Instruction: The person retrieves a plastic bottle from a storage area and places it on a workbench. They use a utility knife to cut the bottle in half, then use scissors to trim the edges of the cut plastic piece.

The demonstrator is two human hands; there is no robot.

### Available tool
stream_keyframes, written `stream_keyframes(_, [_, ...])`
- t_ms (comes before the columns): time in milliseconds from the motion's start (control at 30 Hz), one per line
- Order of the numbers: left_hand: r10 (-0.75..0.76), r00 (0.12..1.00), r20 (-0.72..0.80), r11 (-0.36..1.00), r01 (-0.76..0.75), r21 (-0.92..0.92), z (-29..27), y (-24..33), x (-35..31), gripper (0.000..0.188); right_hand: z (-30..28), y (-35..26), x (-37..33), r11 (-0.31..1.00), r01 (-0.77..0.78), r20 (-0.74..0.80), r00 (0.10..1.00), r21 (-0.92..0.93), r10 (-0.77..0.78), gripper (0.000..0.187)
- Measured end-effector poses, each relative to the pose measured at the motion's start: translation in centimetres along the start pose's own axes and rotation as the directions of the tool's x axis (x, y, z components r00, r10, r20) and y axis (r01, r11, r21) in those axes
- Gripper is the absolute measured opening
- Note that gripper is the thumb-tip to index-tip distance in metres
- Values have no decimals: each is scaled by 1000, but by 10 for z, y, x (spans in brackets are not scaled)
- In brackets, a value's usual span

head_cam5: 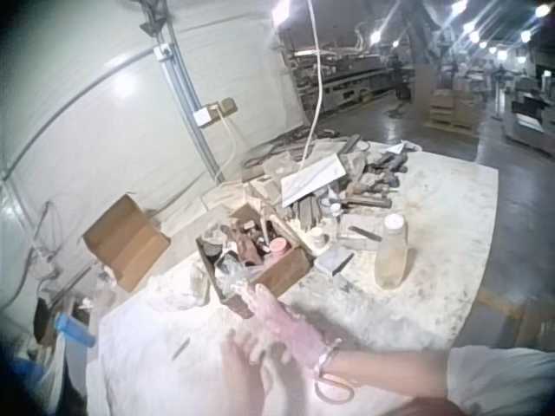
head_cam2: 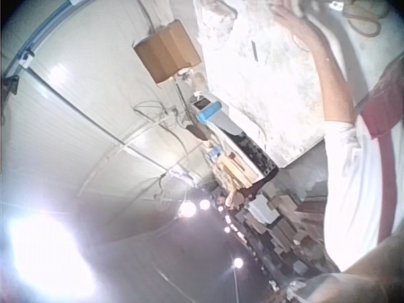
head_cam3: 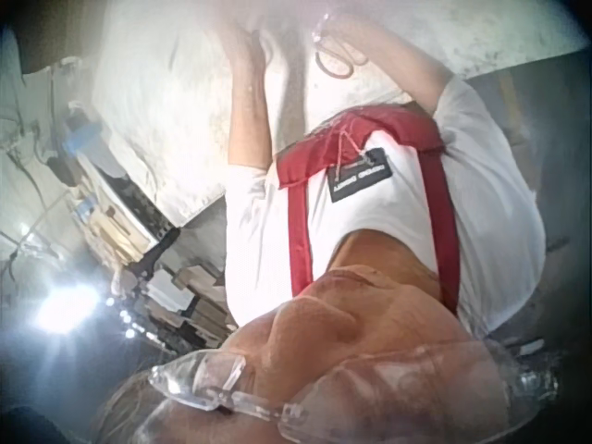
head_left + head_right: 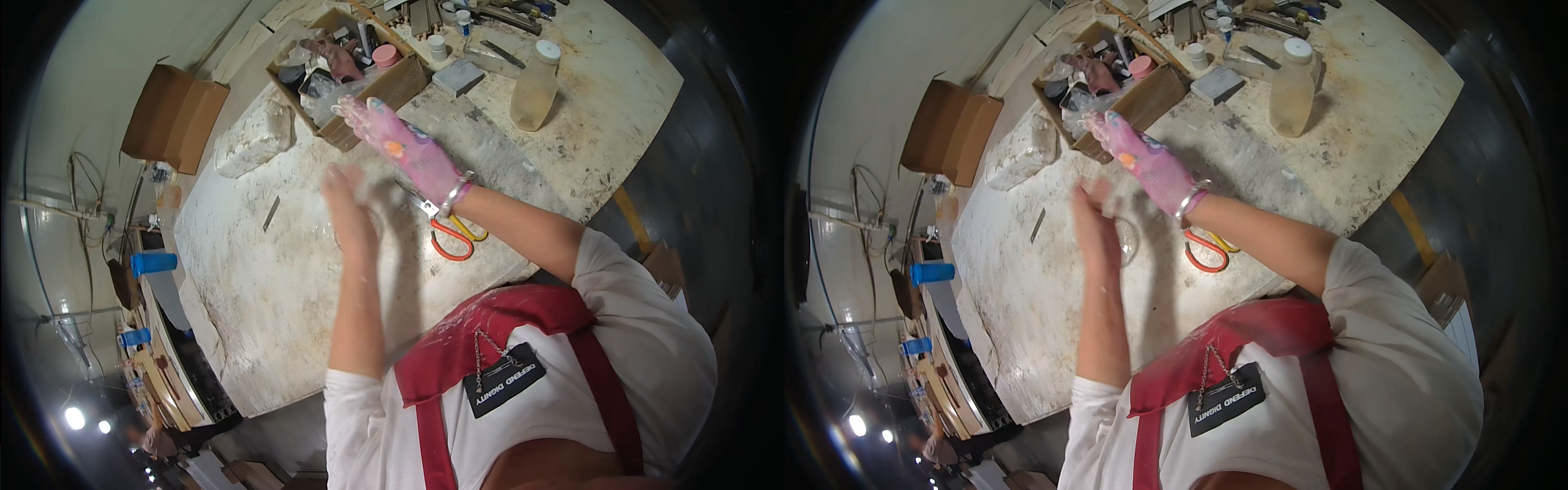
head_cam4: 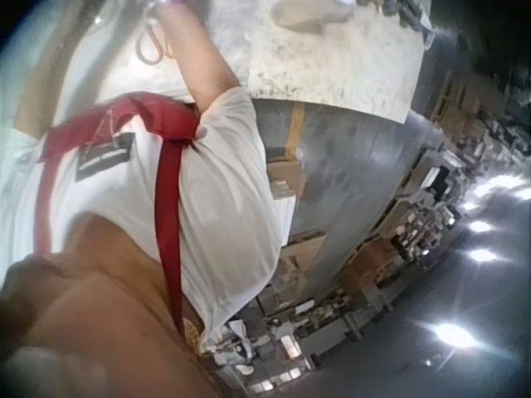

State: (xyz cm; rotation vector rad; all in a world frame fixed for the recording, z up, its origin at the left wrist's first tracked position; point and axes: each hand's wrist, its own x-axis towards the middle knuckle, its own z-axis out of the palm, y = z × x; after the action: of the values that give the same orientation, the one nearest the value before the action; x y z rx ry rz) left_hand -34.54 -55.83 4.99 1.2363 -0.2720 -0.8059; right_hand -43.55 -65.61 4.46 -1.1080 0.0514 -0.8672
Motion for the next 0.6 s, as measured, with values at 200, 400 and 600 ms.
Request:
stream_keyframes(200, [-296, 846, 444, 948, 316, 29, 40, -57, -70, 61, 6, 42, 31, 953, -141, 51, 990, 270, 132, 61])
stream_keyframes(400, [-207, 885, 418, 904, 336, -263, -32, -48, -6, 62, 6, 40, 35, 493, -421, 285, 900, 761, 329, 41])
stream_keyframes(600, [-137, 989, 54, 964, 146, -224, -38, 9, 52, 27, 39, 15, 8, -901, 423, 604, 693, 100, 392, 39])
